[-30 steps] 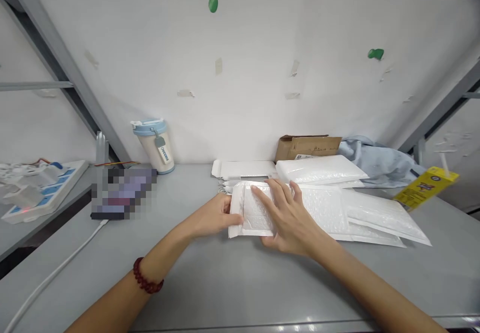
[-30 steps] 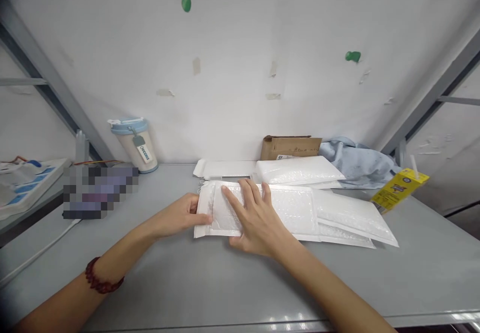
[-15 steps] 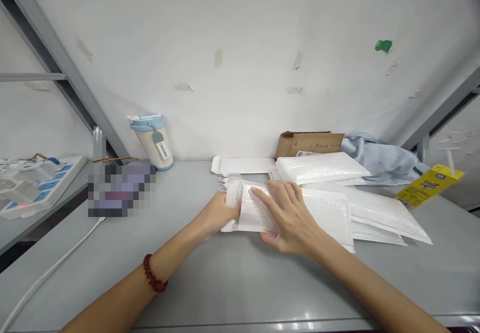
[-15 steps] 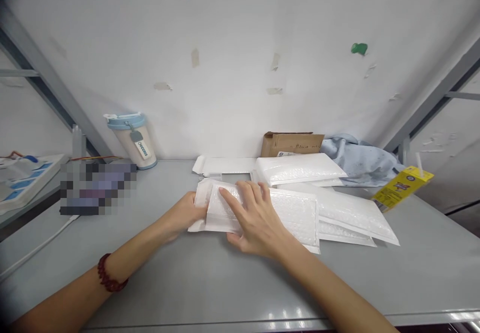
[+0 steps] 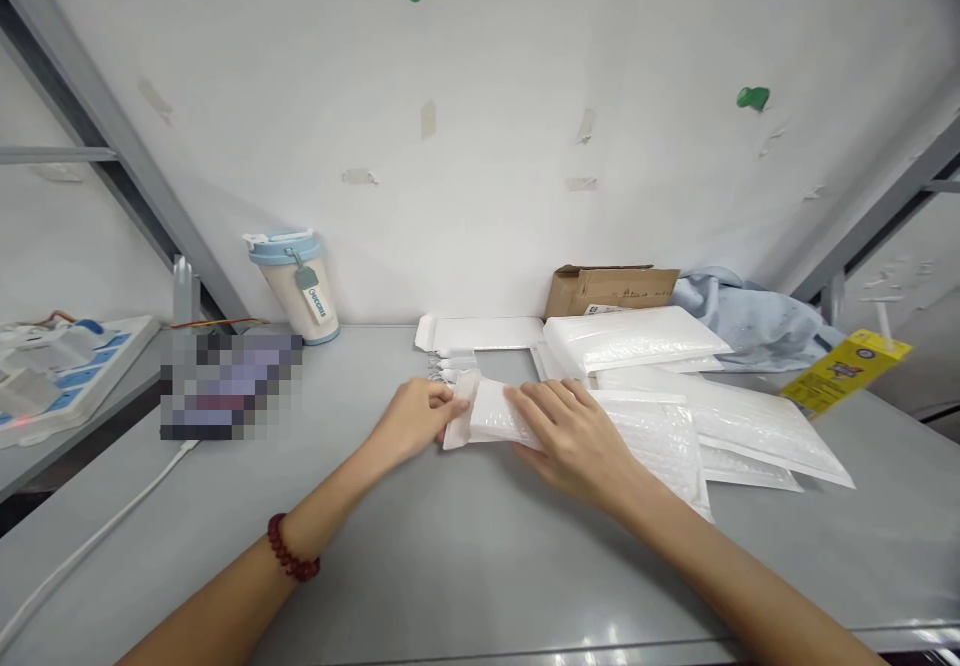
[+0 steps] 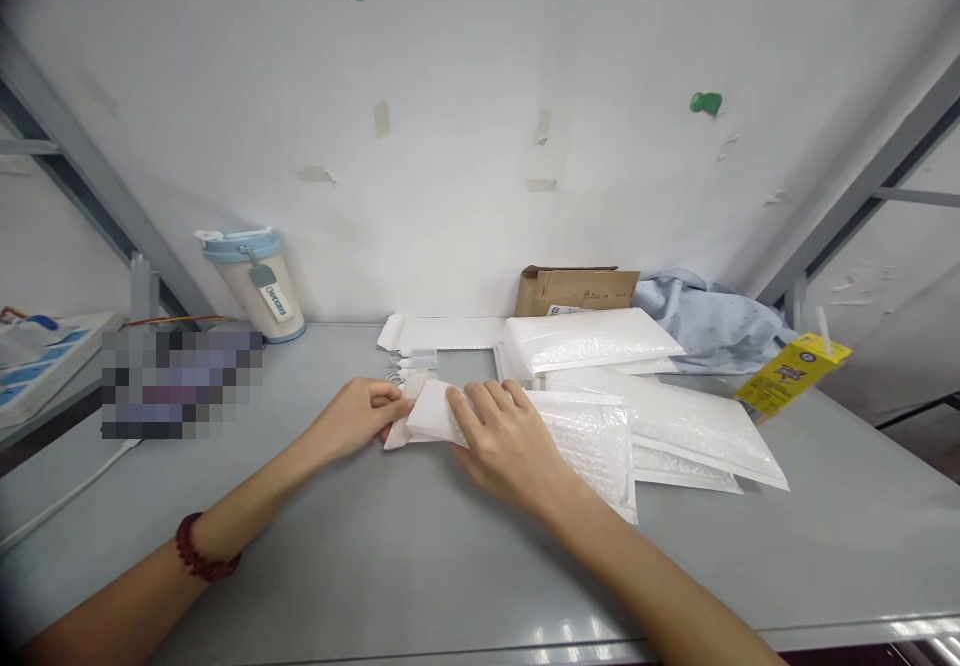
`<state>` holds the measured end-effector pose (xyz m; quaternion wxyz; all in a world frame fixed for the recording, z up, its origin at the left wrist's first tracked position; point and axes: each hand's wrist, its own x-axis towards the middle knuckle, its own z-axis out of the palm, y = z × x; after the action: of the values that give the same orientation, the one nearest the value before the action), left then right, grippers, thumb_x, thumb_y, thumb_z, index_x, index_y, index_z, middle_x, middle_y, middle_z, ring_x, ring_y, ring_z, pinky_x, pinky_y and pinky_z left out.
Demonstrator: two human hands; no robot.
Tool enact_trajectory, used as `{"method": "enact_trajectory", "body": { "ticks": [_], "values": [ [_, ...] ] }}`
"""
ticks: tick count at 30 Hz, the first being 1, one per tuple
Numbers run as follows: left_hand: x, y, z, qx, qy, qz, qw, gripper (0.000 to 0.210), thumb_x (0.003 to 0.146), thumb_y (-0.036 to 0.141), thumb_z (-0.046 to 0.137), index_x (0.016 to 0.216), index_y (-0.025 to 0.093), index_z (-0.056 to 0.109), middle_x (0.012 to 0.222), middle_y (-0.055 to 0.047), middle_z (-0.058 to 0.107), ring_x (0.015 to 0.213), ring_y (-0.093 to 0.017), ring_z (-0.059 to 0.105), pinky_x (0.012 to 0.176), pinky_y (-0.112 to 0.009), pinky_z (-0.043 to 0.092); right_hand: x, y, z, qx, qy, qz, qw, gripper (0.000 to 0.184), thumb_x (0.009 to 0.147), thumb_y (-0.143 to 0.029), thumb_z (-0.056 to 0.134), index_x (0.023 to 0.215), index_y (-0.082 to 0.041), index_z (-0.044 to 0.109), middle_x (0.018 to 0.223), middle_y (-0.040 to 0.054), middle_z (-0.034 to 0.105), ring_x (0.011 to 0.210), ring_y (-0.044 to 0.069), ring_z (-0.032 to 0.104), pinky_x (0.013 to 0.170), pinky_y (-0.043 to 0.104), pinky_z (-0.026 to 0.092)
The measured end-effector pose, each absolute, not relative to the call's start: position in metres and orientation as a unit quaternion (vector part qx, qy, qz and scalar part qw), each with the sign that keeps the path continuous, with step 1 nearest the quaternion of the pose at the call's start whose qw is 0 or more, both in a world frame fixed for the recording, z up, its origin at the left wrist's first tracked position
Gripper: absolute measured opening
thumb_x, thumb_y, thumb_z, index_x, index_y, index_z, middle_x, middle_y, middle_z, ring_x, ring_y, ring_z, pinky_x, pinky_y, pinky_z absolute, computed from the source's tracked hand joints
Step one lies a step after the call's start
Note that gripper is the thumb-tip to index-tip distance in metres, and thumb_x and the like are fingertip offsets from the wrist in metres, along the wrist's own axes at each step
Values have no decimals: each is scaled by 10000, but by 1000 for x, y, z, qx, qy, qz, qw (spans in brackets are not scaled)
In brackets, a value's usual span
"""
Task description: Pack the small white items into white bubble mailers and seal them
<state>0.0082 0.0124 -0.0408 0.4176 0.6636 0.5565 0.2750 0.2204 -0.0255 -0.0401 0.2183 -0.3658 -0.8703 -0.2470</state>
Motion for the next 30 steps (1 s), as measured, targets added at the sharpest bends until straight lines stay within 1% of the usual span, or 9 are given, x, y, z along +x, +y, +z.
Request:
{"method": "enact_trajectory", "body": {
  "ticks": [3, 7, 14, 16, 19, 21, 23, 26, 30],
  "values": [
    [-7, 24, -36, 659, 601, 300, 337, 187, 709, 345, 538, 673, 181, 620, 595, 1, 630, 528, -151, 553, 532, -252, 400, 222, -24, -41, -396, -859, -244, 213, 378, 779, -247, 562, 1128, -119, 495, 961, 109, 615, 855, 236, 536, 747, 358, 392],
    [-18, 33, -37, 702, 616, 275, 227, 149, 703, 306, 540, 690, 201, 645, 667, -10, 646, 661, -187, 582, 592, -262, 391, 226, -20, -40, -418, -851, -235, 216, 387, 763, -244, 578, 1120, -122, 493, 974, 103, 615, 853, 236, 536, 752, 353, 392],
    [-20, 37, -51, 743, 596, 208, 222, 192, 738, 330, 517, 856, 239, 638, 596, 18, 592, 583, -184, 551, 544, -250, 358, 230, -16, -38, -431, -845, -222, 226, 341, 790, -261, 556, 1105, -145, 493, 973, 88, 616, 868, 226, 540, 745, 342, 387],
    [-19, 36, -52, 759, 594, 181, 198, 184, 766, 319, 484, 836, 242, 636, 595, 8, 594, 593, -192, 557, 548, -250, 345, 231, -16, -38, -431, -844, -219, 234, 344, 789, -266, 561, 1104, -144, 495, 984, 89, 615, 879, 224, 539, 747, 339, 387],
    [-14, 32, -50, 776, 591, 151, 161, 199, 804, 279, 426, 818, 234, 619, 679, -21, 628, 651, -203, 569, 567, -251, 335, 231, -16, -37, -436, -844, -208, 233, 349, 787, -260, 565, 1109, -147, 493, 994, 90, 614, 890, 223, 540, 751, 340, 387],
    [-12, 29, -47, 784, 585, 139, 154, 205, 817, 254, 398, 811, 226, 601, 745, -36, 640, 687, -204, 569, 581, -251, 334, 231, -16, -38, -438, -846, -201, 226, 342, 791, -255, 556, 1112, -157, 489, 997, 89, 613, 894, 225, 543, 753, 344, 388],
    [-13, 28, -42, 788, 580, 132, 157, 202, 821, 236, 380, 777, 216, 577, 748, -38, 633, 688, -198, 561, 589, -252, 335, 231, -15, -39, -440, -848, -199, 219, 335, 793, -250, 547, 1111, -165, 485, 1002, 92, 611, 908, 233, 543, 755, 350, 390],
    [-18, 28, -33, 783, 581, 146, 169, 189, 809, 217, 369, 704, 206, 526, 693, -20, 613, 660, -185, 543, 594, -256, 339, 231, -15, -40, -445, -846, -198, 217, 341, 788, -252, 553, 1110, -168, 480, 1010, 98, 608, 920, 244, 543, 755, 356, 396],
    [-28, 30, -20, 767, 582, 198, 182, 176, 798, 243, 377, 685, 200, 506, 713, -3, 610, 667, -170, 529, 594, -252, 348, 231, -14, -41, -444, -844, -198, 225, 360, 788, -257, 561, 1125, -171, 469, 1024, 101, 604, 919, 245, 541, 763, 365, 400]
  ]
}}
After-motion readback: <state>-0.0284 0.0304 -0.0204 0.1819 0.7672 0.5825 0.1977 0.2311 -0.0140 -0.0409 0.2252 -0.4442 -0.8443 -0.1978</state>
